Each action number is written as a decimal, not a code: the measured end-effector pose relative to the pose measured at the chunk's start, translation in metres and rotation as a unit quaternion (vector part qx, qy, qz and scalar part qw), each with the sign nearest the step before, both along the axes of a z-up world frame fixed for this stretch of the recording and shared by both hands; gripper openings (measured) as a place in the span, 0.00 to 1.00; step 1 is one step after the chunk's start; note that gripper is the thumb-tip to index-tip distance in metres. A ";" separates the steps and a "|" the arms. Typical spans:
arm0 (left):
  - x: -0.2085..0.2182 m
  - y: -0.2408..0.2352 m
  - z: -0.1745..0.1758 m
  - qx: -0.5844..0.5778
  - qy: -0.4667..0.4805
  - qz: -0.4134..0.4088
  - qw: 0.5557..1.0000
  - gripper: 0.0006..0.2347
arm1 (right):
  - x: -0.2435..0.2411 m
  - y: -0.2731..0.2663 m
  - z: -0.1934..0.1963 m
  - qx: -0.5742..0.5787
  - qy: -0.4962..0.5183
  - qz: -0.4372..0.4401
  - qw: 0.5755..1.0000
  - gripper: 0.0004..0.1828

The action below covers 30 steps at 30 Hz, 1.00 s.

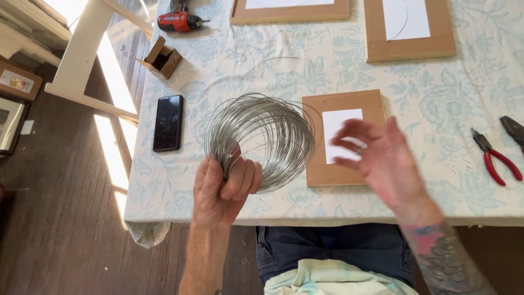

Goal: Cutting hanging wire with pliers and attaching it to the back of picture frames

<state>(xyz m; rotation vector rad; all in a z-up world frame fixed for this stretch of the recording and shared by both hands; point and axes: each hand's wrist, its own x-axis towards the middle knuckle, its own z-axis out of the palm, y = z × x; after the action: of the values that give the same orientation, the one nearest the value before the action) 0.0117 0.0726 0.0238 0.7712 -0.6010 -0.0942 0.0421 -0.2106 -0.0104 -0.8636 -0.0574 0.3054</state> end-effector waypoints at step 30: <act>-0.031 0.025 0.082 0.537 -0.720 0.037 0.439 0.07 | -0.002 -0.128 0.076 -0.408 -0.501 0.187 0.740 0.09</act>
<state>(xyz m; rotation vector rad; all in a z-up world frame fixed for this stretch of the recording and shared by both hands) -0.0197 0.0976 0.1060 2.1589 -2.2980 0.3966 0.0397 -0.3390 0.0651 -1.8353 -1.2055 0.1960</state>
